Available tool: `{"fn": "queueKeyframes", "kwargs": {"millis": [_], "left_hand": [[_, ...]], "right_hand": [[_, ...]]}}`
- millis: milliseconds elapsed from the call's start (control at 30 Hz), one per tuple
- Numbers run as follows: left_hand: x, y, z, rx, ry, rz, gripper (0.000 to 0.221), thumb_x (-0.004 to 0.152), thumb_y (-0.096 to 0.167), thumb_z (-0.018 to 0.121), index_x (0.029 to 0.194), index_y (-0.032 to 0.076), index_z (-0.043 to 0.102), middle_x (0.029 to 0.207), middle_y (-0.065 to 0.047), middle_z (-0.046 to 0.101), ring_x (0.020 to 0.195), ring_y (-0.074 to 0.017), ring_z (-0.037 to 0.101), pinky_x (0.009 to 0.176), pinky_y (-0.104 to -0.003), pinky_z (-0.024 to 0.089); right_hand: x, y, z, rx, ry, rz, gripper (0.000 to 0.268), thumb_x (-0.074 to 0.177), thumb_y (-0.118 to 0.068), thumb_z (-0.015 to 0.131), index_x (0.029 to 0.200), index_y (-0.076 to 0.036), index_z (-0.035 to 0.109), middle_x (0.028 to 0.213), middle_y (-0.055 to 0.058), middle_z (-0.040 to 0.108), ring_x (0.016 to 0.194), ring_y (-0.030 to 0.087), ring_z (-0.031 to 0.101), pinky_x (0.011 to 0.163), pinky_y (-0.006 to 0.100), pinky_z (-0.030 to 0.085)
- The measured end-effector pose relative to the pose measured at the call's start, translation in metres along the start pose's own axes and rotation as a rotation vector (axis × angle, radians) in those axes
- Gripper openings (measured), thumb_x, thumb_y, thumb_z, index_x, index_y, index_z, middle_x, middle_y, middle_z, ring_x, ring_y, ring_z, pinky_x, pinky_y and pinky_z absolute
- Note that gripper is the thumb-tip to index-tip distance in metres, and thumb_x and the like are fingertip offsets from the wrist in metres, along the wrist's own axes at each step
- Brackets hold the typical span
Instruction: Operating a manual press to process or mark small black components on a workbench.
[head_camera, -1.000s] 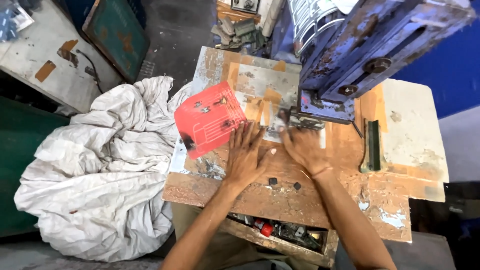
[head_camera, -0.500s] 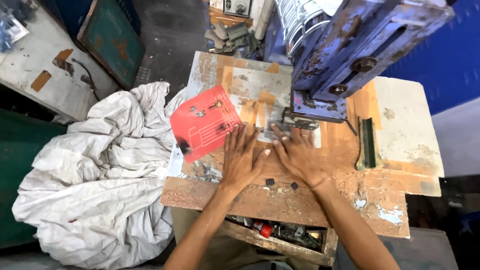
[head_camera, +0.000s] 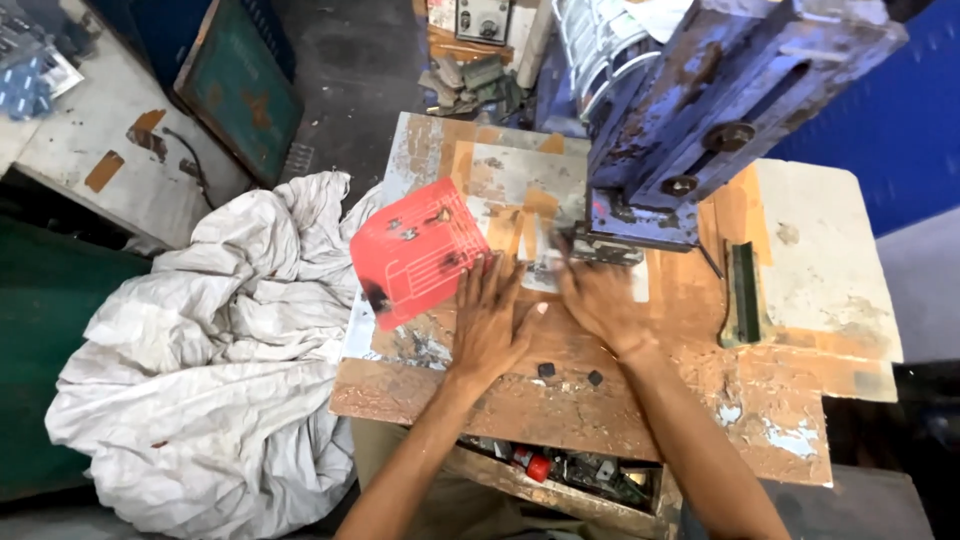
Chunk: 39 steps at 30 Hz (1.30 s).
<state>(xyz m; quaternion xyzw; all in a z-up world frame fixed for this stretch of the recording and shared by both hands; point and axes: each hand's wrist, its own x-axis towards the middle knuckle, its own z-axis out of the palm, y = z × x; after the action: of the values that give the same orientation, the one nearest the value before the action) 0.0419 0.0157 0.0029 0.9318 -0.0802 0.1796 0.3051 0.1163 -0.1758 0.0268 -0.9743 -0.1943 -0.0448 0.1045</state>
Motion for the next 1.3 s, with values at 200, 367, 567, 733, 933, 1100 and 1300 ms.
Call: {"fn": "queueKeyframes", "kwargs": {"millis": [200, 367, 567, 733, 933, 1100, 1300], "left_hand": [[-0.007, -0.016, 0.022, 0.028, 0.019, 0.016, 0.066, 0.103, 0.048, 0.05, 0.157, 0.01, 0.041, 0.165, -0.023, 0.032, 0.154, -0.0416, 0.023, 0.127, -0.059, 0.01], [-0.002, -0.004, 0.006, -0.004, -0.002, -0.019, 0.068, 0.102, 0.05, 0.052, 0.155, 0.007, 0.043, 0.163, -0.024, 0.033, 0.153, -0.0428, 0.023, 0.126, -0.058, 0.012], [-0.002, 0.002, -0.003, -0.059, 0.006, -0.024, 0.067, 0.102, 0.047, 0.051, 0.154, 0.007, 0.045, 0.161, -0.022, 0.038, 0.152, -0.0434, 0.026, 0.125, -0.058, 0.014], [-0.001, -0.002, 0.003, 0.023, 0.016, 0.033, 0.068, 0.101, 0.047, 0.052, 0.153, 0.003, 0.045, 0.158, -0.027, 0.037, 0.148, -0.0455, 0.027, 0.122, -0.06, 0.014], [-0.003, -0.003, 0.003, -0.04, 0.026, -0.02, 0.063, 0.104, 0.047, 0.047, 0.152, 0.005, 0.048, 0.161, -0.025, 0.038, 0.153, -0.043, 0.026, 0.126, -0.058, 0.014], [-0.004, -0.012, 0.019, 0.029, 0.005, -0.008, 0.063, 0.106, 0.047, 0.045, 0.152, 0.006, 0.047, 0.161, -0.024, 0.037, 0.152, -0.0427, 0.026, 0.125, -0.059, 0.012], [0.0, -0.001, 0.002, -0.016, -0.027, -0.035, 0.063, 0.105, 0.047, 0.045, 0.152, 0.004, 0.047, 0.16, -0.025, 0.038, 0.152, -0.0441, 0.026, 0.125, -0.058, 0.013]], "right_hand": [[-0.012, -0.019, -0.025, 0.012, -0.24, -0.019, 0.062, 0.103, -0.044, 0.028, 0.16, -0.022, 0.039, 0.129, 0.027, 0.055, 0.125, 0.04, 0.052, 0.112, 0.066, 0.022], [0.007, -0.022, -0.031, 0.002, -0.237, 0.108, 0.053, 0.114, -0.046, 0.023, 0.136, -0.017, 0.061, 0.134, 0.023, 0.064, 0.136, 0.038, 0.057, 0.122, 0.06, 0.029], [-0.02, -0.018, -0.022, 0.041, -0.023, -0.13, 0.056, 0.106, -0.044, 0.03, 0.157, -0.023, 0.042, 0.137, 0.027, 0.054, 0.137, 0.046, 0.04, 0.118, 0.065, 0.011], [-0.001, -0.01, -0.006, 0.063, -0.105, 0.031, 0.055, 0.111, -0.045, 0.028, 0.162, -0.028, 0.037, 0.15, 0.026, 0.046, 0.143, 0.045, 0.038, 0.124, 0.065, 0.016], [-0.015, -0.013, -0.012, -0.076, -0.115, -0.029, 0.058, 0.103, -0.048, 0.031, 0.158, -0.032, 0.038, 0.148, 0.02, 0.046, 0.142, 0.042, 0.039, 0.119, 0.066, 0.019], [0.005, -0.024, -0.015, 0.094, -0.191, 0.107, 0.061, 0.107, -0.05, 0.024, 0.166, -0.034, 0.034, 0.148, 0.019, 0.048, 0.142, 0.042, 0.047, 0.129, 0.06, 0.027], [-0.017, -0.02, -0.032, -0.026, -0.122, -0.105, 0.057, 0.105, -0.041, 0.028, 0.16, -0.029, 0.039, 0.138, 0.027, 0.05, 0.138, 0.053, 0.034, 0.115, 0.069, 0.017]]}}
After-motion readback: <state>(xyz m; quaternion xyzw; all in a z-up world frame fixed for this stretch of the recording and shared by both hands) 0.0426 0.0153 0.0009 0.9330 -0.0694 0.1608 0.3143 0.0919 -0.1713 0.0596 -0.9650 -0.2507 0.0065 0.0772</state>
